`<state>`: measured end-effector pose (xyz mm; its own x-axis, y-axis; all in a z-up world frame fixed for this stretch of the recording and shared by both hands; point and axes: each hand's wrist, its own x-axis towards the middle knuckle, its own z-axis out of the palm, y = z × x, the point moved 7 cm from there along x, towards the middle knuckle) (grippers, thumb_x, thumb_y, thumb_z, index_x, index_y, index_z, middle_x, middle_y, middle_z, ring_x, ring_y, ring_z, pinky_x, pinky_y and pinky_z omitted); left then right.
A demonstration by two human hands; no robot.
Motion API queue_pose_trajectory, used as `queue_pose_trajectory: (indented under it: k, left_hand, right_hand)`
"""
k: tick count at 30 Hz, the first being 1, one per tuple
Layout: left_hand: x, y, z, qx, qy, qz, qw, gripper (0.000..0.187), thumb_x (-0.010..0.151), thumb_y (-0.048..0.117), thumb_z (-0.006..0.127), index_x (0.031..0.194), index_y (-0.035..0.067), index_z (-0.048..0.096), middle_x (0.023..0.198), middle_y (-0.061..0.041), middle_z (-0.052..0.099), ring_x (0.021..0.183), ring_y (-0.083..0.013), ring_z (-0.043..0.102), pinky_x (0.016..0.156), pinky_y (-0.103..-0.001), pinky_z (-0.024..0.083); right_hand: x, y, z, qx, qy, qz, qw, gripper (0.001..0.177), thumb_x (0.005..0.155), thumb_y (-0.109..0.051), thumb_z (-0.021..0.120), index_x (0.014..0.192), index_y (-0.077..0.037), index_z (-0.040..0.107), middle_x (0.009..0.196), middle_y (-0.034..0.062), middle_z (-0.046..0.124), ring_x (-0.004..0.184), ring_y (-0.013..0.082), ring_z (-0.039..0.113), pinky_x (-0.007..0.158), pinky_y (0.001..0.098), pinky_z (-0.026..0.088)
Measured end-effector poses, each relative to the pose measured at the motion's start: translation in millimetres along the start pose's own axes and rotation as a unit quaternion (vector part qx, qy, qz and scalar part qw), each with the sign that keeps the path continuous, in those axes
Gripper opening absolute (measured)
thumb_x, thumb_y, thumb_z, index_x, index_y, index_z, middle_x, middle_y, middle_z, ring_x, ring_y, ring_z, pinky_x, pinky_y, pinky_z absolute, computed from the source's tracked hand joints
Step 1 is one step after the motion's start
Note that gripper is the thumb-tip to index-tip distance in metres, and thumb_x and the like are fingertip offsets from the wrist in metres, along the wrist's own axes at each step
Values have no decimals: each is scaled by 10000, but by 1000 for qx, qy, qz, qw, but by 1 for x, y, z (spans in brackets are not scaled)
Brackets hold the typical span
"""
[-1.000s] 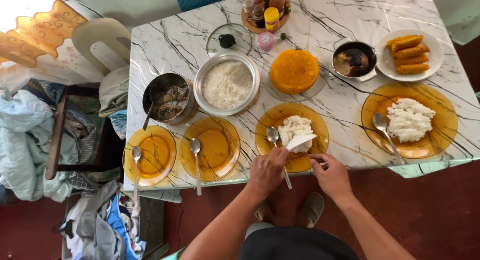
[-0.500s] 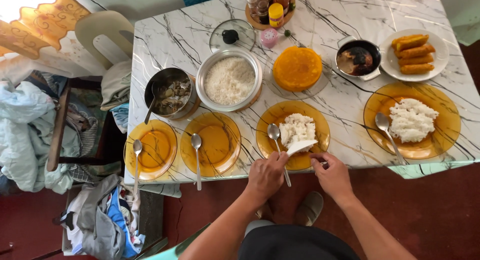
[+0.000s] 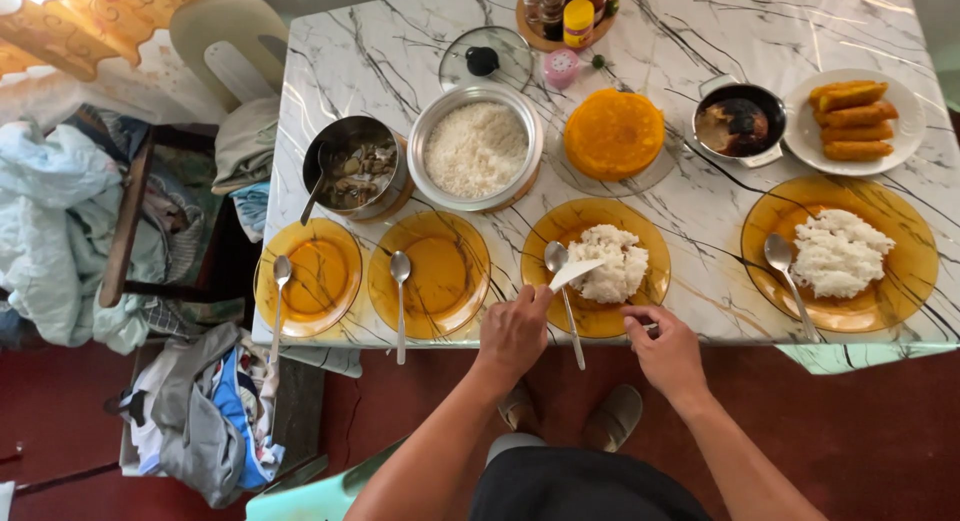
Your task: Setting a dining table and serving cooked rice from a rice cooker into individual plates.
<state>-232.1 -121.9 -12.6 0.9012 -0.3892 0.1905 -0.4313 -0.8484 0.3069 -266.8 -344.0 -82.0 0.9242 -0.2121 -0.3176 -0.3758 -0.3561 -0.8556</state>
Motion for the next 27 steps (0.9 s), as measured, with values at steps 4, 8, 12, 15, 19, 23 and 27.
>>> queue_pose_trajectory:
  k: [4, 8, 12, 15, 19, 23, 27]
  left_hand:
    - [-2, 7, -15, -23, 19, -11, 1000, 282, 856, 47, 678, 1135, 28, 637, 845, -112, 661, 600, -263, 679, 547, -381, 541]
    - [-4, 6, -11, -39, -39, -60, 997, 242, 906, 73, 664, 1140, 15, 642, 880, -131, 686, 599, -282, 689, 524, -391, 530]
    - [-6, -1, -27, -138, 12, -104, 985, 164, 924, 113, 654, 1070, 39, 667, 938, -151, 712, 681, -365, 684, 616, -462, 527]
    - [-9, -30, -12, -253, 10, -192, 948, 191, 924, 210, 679, 1049, 67, 698, 869, -159, 738, 772, -371, 710, 682, -464, 548]
    - [-5, -65, -37, -293, 42, -213, 931, 217, 912, 249, 693, 1036, 71, 701, 840, -171, 744, 804, -368, 719, 713, -441, 560]
    - [15, -105, -90, -322, 84, -191, 923, 231, 933, 282, 684, 1012, 66, 707, 851, -168, 732, 805, -359, 736, 693, -436, 573]
    - [44, -156, -132, -237, 56, -230, 942, 233, 965, 324, 640, 1021, 106, 699, 815, -138, 749, 757, -348, 725, 701, -461, 545]
  right_hand:
    - [-3, -5, 1, -17, -9, 8, 1000, 226, 928, -206, 692, 1099, -84, 776, 760, 71, 736, 639, 129, 666, 643, 299, 536]
    - [-4, -9, 7, -10, -18, -3, 1000, 230, 924, -207, 690, 1096, -80, 773, 776, 66, 733, 638, 139, 662, 634, 302, 533]
    - [-2, -18, 20, -11, -11, -25, 1000, 227, 917, -217, 696, 1078, -80, 777, 816, 52, 726, 642, 144, 656, 633, 294, 532]
    - [2, -21, 35, -24, 27, -52, 998, 215, 932, -239, 700, 1048, -74, 773, 810, 45, 735, 630, 136, 660, 634, 293, 524]
    - [5, -51, 59, -13, 25, -17, 999, 215, 959, -262, 705, 1041, -77, 777, 729, 80, 718, 629, 129, 633, 623, 289, 511]
    - [16, -99, 89, 85, 39, -14, 996, 240, 954, -274, 684, 1019, -61, 772, 760, 11, 711, 605, 99, 613, 566, 266, 494]
    - [26, -146, 112, 75, 61, -26, 995, 235, 969, -260, 696, 1025, -41, 759, 742, 34, 694, 616, 96, 611, 576, 262, 493]
